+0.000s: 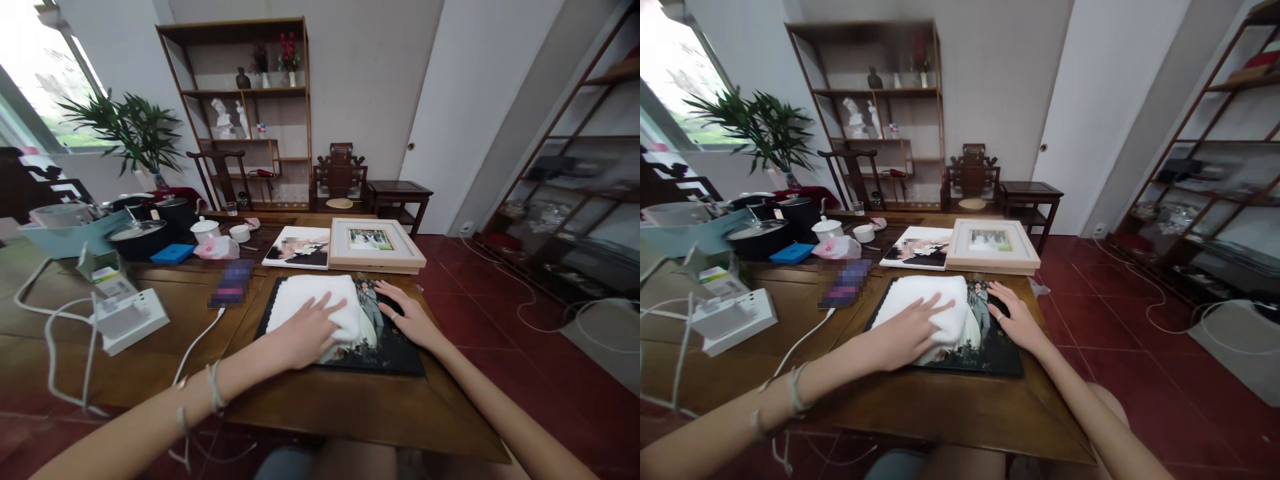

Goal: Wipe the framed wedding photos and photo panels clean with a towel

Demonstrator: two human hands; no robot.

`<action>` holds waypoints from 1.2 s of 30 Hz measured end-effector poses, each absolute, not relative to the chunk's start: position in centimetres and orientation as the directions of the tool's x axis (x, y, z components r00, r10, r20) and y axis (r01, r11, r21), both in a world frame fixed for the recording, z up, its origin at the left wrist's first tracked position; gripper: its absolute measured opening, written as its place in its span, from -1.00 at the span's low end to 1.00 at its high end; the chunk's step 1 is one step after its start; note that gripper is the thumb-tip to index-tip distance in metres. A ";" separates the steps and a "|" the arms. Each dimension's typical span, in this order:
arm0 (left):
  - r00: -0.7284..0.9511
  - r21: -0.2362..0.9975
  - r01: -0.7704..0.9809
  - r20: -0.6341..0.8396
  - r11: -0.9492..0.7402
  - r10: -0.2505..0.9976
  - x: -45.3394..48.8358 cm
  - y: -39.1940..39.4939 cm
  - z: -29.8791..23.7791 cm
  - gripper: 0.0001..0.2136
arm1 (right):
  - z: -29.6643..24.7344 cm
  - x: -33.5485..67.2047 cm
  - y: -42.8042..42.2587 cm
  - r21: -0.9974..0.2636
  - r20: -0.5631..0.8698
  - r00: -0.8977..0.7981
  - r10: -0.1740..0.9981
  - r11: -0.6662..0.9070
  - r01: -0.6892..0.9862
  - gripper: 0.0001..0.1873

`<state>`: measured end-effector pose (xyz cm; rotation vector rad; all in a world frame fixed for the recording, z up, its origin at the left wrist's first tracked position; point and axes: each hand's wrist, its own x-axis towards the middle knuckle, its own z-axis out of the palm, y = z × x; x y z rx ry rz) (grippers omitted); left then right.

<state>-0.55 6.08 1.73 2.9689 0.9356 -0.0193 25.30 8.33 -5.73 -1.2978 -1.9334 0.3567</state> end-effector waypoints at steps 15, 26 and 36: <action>0.905 -0.090 0.416 -0.058 -0.905 0.421 1.8 -0.3 0.9 -0.79 | -5.5 25.3 8.3 -0.594 0.415 -0.198 0.888 0.430 0.681 -0.62; 0.830 0.053 0.557 -0.054 -0.829 0.555 2.2 9.3 1.6 -0.70 | -5.8 25.4 8.5 -0.605 0.431 -0.188 0.883 0.437 0.665 -0.62; 0.854 -0.192 0.509 -0.015 -0.839 0.521 3.4 2.7 0.6 -0.78 | -5.5 25.3 8.3 -0.608 0.437 -0.200 0.877 0.452 0.653 -0.62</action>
